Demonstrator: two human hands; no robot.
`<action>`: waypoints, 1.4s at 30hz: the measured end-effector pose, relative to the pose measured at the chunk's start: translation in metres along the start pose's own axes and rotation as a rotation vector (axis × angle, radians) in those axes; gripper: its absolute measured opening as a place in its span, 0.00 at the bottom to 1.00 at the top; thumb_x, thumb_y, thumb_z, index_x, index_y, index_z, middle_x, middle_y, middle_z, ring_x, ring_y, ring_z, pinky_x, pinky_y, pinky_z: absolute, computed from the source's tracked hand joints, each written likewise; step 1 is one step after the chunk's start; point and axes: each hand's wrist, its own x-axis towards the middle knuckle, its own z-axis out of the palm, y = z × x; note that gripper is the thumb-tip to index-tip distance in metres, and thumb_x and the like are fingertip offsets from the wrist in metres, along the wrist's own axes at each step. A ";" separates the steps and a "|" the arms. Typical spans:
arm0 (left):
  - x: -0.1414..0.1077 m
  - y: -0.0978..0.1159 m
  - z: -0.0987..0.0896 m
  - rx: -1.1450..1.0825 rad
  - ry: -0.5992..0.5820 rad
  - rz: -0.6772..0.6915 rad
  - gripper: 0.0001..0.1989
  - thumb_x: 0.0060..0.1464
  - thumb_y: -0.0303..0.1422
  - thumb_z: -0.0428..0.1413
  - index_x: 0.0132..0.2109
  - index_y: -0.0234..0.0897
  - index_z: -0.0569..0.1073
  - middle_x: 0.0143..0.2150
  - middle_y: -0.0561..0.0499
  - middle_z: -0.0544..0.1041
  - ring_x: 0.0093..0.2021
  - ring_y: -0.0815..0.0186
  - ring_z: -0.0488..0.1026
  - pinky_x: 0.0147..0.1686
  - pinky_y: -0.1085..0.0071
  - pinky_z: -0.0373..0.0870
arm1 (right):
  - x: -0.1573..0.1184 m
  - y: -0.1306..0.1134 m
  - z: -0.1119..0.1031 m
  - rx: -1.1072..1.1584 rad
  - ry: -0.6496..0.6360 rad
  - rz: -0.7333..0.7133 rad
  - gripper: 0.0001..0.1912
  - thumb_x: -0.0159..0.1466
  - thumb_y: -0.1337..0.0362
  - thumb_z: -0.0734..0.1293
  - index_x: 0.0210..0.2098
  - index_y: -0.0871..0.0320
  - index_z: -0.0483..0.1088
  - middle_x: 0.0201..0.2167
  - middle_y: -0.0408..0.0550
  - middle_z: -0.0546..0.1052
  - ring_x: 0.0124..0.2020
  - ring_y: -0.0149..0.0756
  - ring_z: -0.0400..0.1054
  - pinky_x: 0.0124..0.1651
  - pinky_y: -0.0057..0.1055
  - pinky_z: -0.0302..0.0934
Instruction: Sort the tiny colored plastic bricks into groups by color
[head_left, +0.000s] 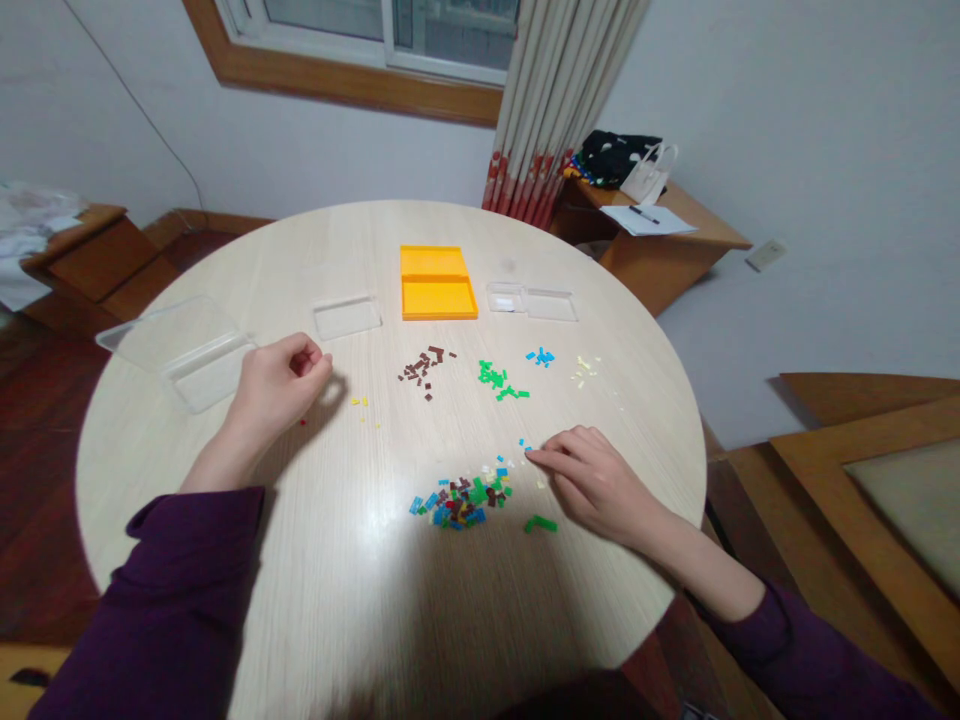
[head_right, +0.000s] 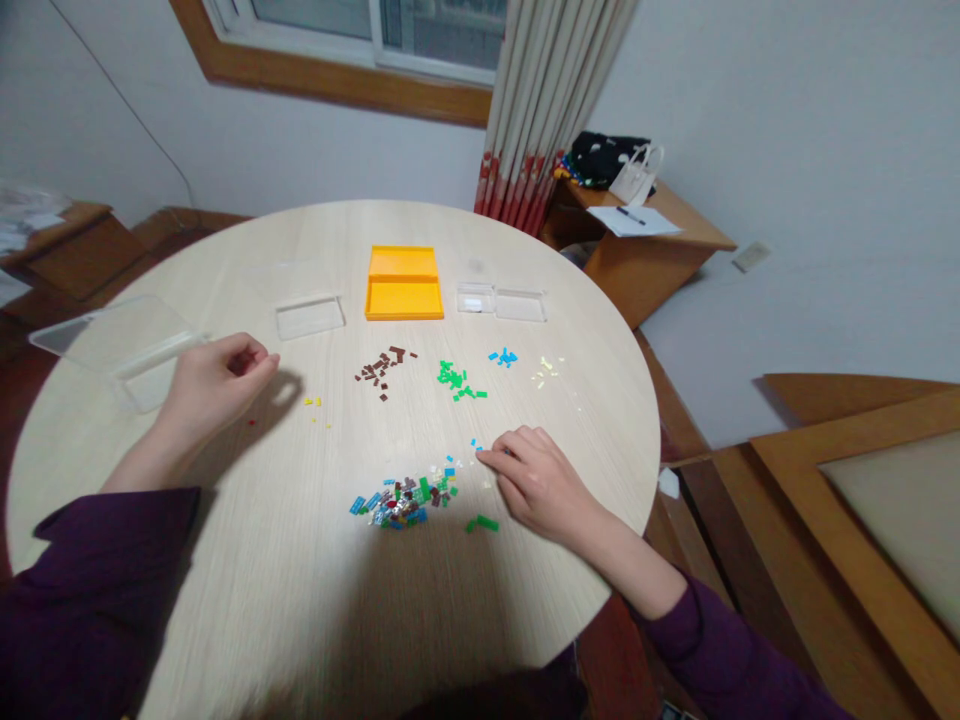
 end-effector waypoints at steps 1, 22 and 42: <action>0.000 0.000 0.000 0.003 0.000 0.000 0.11 0.45 0.41 0.49 0.23 0.40 0.63 0.19 0.55 0.63 0.22 0.69 0.59 0.28 0.69 0.55 | 0.000 0.001 0.000 -0.001 0.010 0.004 0.16 0.66 0.75 0.57 0.45 0.59 0.73 0.33 0.50 0.74 0.35 0.38 0.63 0.37 0.36 0.58; -0.001 0.008 -0.002 -0.011 -0.013 -0.043 0.08 0.46 0.34 0.51 0.23 0.39 0.64 0.19 0.57 0.63 0.22 0.70 0.59 0.28 0.71 0.55 | 0.003 -0.005 0.000 -0.010 -0.024 -0.040 0.17 0.66 0.75 0.57 0.46 0.59 0.74 0.37 0.52 0.74 0.38 0.39 0.64 0.39 0.36 0.56; -0.002 0.004 0.001 -0.011 -0.023 -0.015 0.08 0.47 0.36 0.51 0.23 0.39 0.64 0.19 0.57 0.63 0.22 0.70 0.59 0.27 0.71 0.53 | -0.027 -0.031 -0.003 -0.092 -0.070 0.094 0.19 0.69 0.67 0.57 0.58 0.61 0.66 0.49 0.59 0.74 0.49 0.48 0.65 0.48 0.44 0.57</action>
